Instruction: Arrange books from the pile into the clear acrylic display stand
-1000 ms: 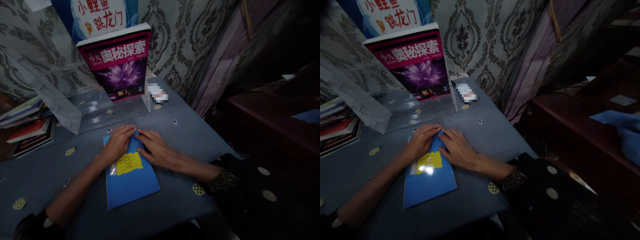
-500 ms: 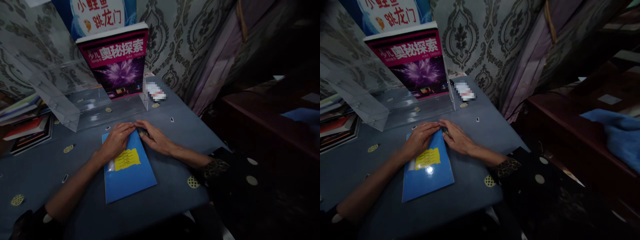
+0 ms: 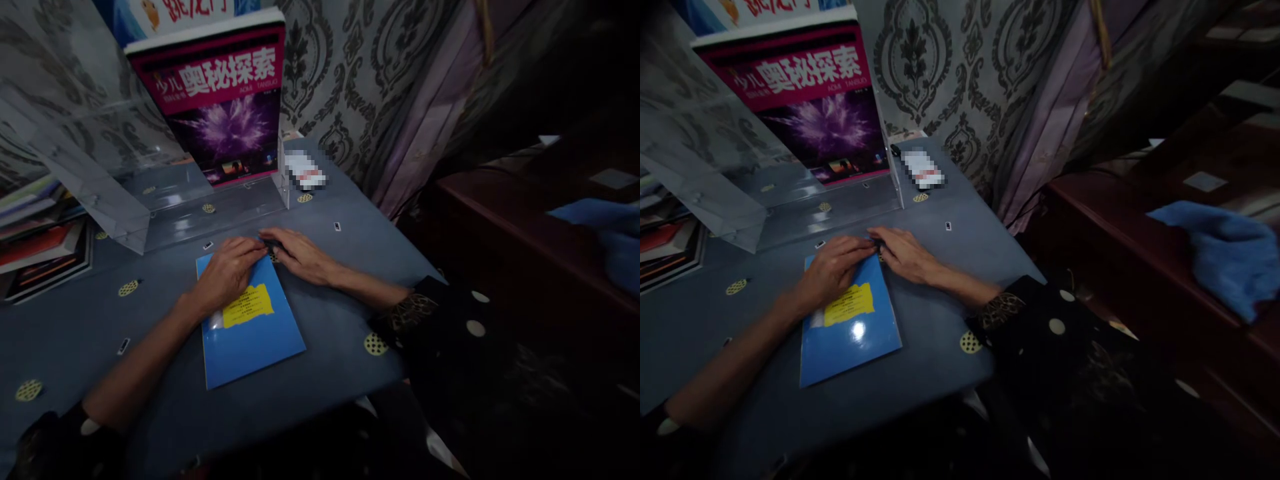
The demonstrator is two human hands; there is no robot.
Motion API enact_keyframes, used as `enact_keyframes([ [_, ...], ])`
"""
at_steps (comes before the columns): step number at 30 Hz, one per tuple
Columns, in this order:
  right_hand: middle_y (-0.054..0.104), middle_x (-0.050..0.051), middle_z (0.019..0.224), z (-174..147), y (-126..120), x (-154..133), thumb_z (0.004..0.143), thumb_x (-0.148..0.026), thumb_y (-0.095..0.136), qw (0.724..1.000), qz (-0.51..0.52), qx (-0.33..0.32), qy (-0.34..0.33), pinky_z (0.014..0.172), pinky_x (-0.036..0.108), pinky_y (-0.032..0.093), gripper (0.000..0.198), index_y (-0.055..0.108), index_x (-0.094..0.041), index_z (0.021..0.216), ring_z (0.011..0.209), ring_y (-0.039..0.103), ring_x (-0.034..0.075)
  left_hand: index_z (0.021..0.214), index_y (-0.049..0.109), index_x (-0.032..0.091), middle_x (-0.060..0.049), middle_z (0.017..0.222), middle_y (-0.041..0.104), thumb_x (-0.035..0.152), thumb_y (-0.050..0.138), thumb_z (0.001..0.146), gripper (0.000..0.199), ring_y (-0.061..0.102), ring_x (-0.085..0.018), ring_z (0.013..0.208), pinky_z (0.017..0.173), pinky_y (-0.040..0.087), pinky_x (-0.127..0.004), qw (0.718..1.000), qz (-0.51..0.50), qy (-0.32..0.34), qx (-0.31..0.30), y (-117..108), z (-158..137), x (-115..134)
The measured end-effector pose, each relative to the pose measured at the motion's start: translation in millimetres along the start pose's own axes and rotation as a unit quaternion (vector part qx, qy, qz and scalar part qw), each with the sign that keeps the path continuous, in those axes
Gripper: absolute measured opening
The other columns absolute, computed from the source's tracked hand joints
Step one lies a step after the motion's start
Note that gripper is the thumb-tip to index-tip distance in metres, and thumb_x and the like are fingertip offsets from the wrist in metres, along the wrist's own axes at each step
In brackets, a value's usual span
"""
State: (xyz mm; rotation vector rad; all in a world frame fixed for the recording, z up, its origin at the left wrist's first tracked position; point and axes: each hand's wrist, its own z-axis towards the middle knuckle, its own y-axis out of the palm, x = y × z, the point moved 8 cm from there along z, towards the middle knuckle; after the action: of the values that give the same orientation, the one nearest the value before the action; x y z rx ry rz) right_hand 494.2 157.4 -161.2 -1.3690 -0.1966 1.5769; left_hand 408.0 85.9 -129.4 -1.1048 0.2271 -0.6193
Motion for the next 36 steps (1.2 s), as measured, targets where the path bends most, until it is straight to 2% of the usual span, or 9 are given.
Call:
enact_keyframes([
  [5,0.062,0.012,0.134,0,1,-2,0.098,-0.020,0.039,1.000,-0.027,-0.006,0.008,0.109,0.048,0.043,0.039,0.049,-0.017,0.135,0.125,0.056,0.024,0.121,0.068,0.018,-0.010,0.113,0.071,0.003,0.043,0.091,0.042,0.064,-0.025,0.106,0.089,0.053,-0.044,1.000,-0.014,0.017,-0.015,0,-5,10],
  [10,0.060,0.012,0.136,-1,2,-4,0.097,-0.022,0.041,0.999,-0.042,-0.019,0.006,0.109,0.048,0.042,0.040,0.049,-0.017,0.136,0.126,0.054,0.026,0.125,0.066,0.022,-0.008,0.115,0.071,0.008,0.044,0.096,0.039,0.064,-0.024,0.110,0.096,0.051,-0.047,0.999,-0.034,0.024,-0.025,-2,-13,26],
  [13,0.061,0.012,0.134,-1,2,-4,0.097,-0.023,0.042,0.999,-0.050,-0.021,0.006,0.108,0.047,0.042,0.041,0.049,-0.016,0.137,0.125,0.055,0.026,0.127,0.065,0.021,-0.010,0.116,0.071,0.010,0.045,0.097,0.038,0.063,-0.026,0.113,0.098,0.050,-0.049,0.998,-0.049,0.032,-0.035,-2,-17,39],
  [19,0.060,0.013,0.136,-1,3,-3,0.097,-0.026,0.044,0.998,-0.055,-0.026,0.003,0.108,0.047,0.041,0.042,0.049,-0.015,0.137,0.125,0.054,0.028,0.124,0.065,0.015,-0.012,0.118,0.070,0.007,0.045,0.095,0.036,0.061,-0.026,0.117,0.096,0.053,-0.046,0.993,-0.079,0.051,-0.066,-7,-24,70],
  [24,0.058,0.011,0.139,-2,3,-5,0.098,-0.026,0.042,0.998,-0.050,-0.027,-0.005,0.108,0.047,0.041,0.040,0.049,-0.018,0.137,0.127,0.053,0.027,0.119,0.066,0.013,-0.012,0.118,0.070,0.016,0.053,0.095,0.028,0.061,-0.027,0.117,0.100,0.052,-0.047,0.989,-0.061,0.066,-0.114,-13,-27,99],
  [28,0.060,0.012,0.137,-3,2,-4,0.097,-0.027,0.043,0.998,-0.056,-0.025,-0.002,0.110,0.047,0.040,0.040,0.049,-0.018,0.136,0.127,0.053,0.027,0.120,0.066,0.014,-0.012,0.118,0.071,0.026,0.052,0.099,0.029,0.061,-0.027,0.117,0.101,0.051,-0.048,0.986,-0.035,0.086,-0.139,-11,-30,115],
  [33,0.060,0.012,0.137,-3,2,-3,0.098,-0.028,0.044,0.998,-0.051,-0.022,-0.007,0.110,0.049,0.041,0.041,0.049,-0.017,0.137,0.127,0.053,0.027,0.117,0.066,0.013,-0.010,0.118,0.072,0.015,0.053,0.098,0.024,0.062,-0.027,0.116,0.100,0.051,-0.047,0.986,0.034,0.109,-0.123,-7,-34,122],
  [36,0.060,0.011,0.139,-4,2,-2,0.098,-0.026,0.042,0.998,-0.051,-0.016,-0.013,0.110,0.048,0.041,0.040,0.050,-0.018,0.137,0.128,0.053,0.026,0.115,0.066,0.012,-0.010,0.116,0.073,0.015,0.055,0.097,0.022,0.063,-0.027,0.115,0.100,0.050,-0.047,0.985,0.051,0.115,-0.115,-4,-35,123],
])
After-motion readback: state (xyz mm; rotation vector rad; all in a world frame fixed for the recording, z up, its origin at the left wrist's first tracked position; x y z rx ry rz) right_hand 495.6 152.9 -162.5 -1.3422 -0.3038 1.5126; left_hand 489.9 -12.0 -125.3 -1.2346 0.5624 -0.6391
